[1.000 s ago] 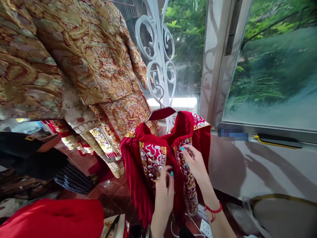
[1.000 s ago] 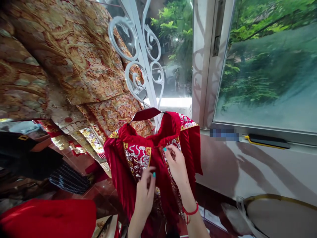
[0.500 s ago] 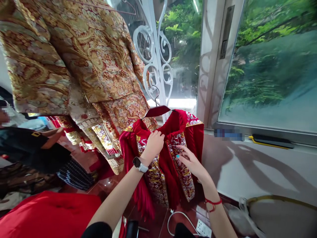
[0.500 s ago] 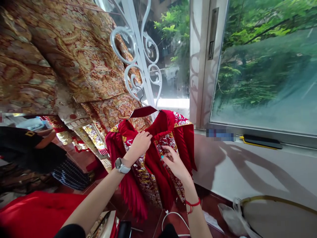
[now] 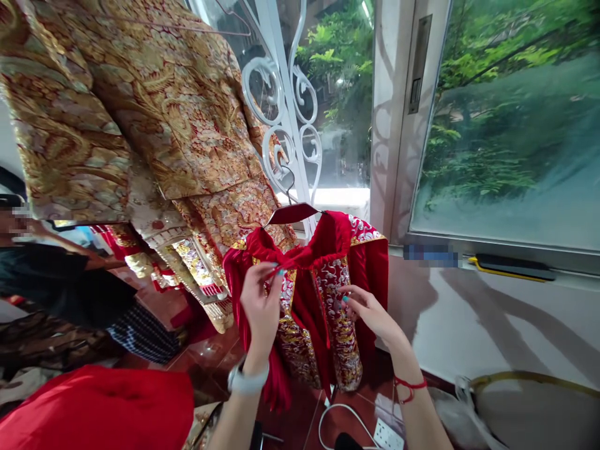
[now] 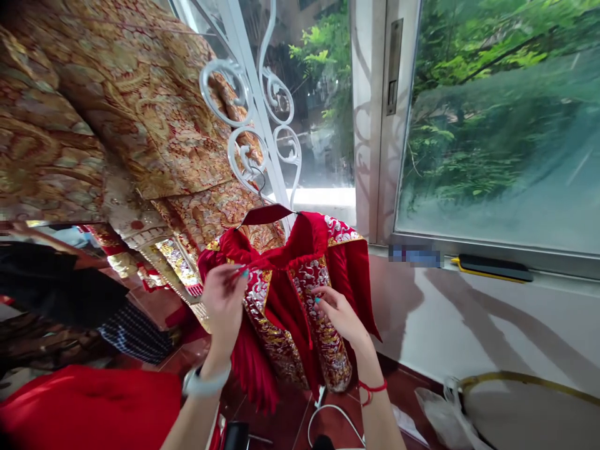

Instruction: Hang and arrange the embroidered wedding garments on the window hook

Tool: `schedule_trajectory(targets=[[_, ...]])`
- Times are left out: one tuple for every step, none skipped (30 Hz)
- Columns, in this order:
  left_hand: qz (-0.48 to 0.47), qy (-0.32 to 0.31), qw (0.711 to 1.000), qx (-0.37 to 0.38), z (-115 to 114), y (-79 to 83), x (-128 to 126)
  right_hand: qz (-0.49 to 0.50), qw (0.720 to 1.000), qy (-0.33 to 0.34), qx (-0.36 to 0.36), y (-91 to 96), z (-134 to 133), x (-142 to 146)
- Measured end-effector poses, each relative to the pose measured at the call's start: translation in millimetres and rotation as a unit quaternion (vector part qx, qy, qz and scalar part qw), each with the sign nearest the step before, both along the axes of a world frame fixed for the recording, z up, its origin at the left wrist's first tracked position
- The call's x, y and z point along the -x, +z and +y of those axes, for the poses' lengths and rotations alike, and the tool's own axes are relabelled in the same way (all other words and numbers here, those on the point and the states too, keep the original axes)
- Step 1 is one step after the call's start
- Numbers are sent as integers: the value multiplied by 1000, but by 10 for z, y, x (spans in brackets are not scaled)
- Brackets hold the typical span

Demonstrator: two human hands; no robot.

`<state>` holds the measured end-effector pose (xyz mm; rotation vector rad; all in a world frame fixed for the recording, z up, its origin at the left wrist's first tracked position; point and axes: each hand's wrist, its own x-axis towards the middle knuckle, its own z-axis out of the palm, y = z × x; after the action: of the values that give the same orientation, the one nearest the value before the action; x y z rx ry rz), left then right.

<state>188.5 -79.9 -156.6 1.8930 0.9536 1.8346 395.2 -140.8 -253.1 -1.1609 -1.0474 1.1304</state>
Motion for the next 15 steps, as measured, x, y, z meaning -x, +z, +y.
schedule_trajectory(targets=[[-73, 30, 997, -8, -155, -60, 102, 4, 1000, 8, 0, -30, 30, 9], [-141, 53, 988, -15, -304, -147, 203, 5, 1000, 14, -1, -60, 63, 22], [-193, 63, 979, -8, -439, -261, 296, 4, 1000, 19, -3, -88, 99, 41], [-224, 56, 973, 23, -553, -401, 377, 3, 1000, 20, -5, -113, 136, 66], [-233, 35, 968, 80, -643, -560, 445, 3, 1000, 18, -7, -133, 173, 99], [-222, -1, 961, 162, -708, -731, 498, 7, 1000, 10, -11, -145, 208, 137], [-200, -45, 945, 253, -748, -901, 539, 14, 1000, -5, -16, -148, 240, 180], [-183, -86, 922, 332, -765, -1059, 571, 24, 999, -26, -25, -139, 268, 223], [-168, -121, 897, 391, -765, -1193, 598, 33, 997, -56, -36, -117, 290, 262], [-160, -145, 879, 425, -752, -1294, 625, 40, 994, -93, -49, -81, 307, 293], [-150, -156, 872, 438, -730, -1355, 655, 42, 988, -136, -66, -31, 319, 313], [-126, -161, 875, 439, -703, -1373, 688, 35, 978, -186, -84, 32, 330, 319], [-84, -158, 884, 433, -675, -1349, 727, 17, 965, -241, -103, 107, 343, 311], [-31, -143, 898, 416, -643, -1284, 769, -16, 945, -303, -123, 189, 362, 290], [24, -113, 915, 386, -606, -1182, 812, -64, 918, -365, -143, 277, 391, 258]])
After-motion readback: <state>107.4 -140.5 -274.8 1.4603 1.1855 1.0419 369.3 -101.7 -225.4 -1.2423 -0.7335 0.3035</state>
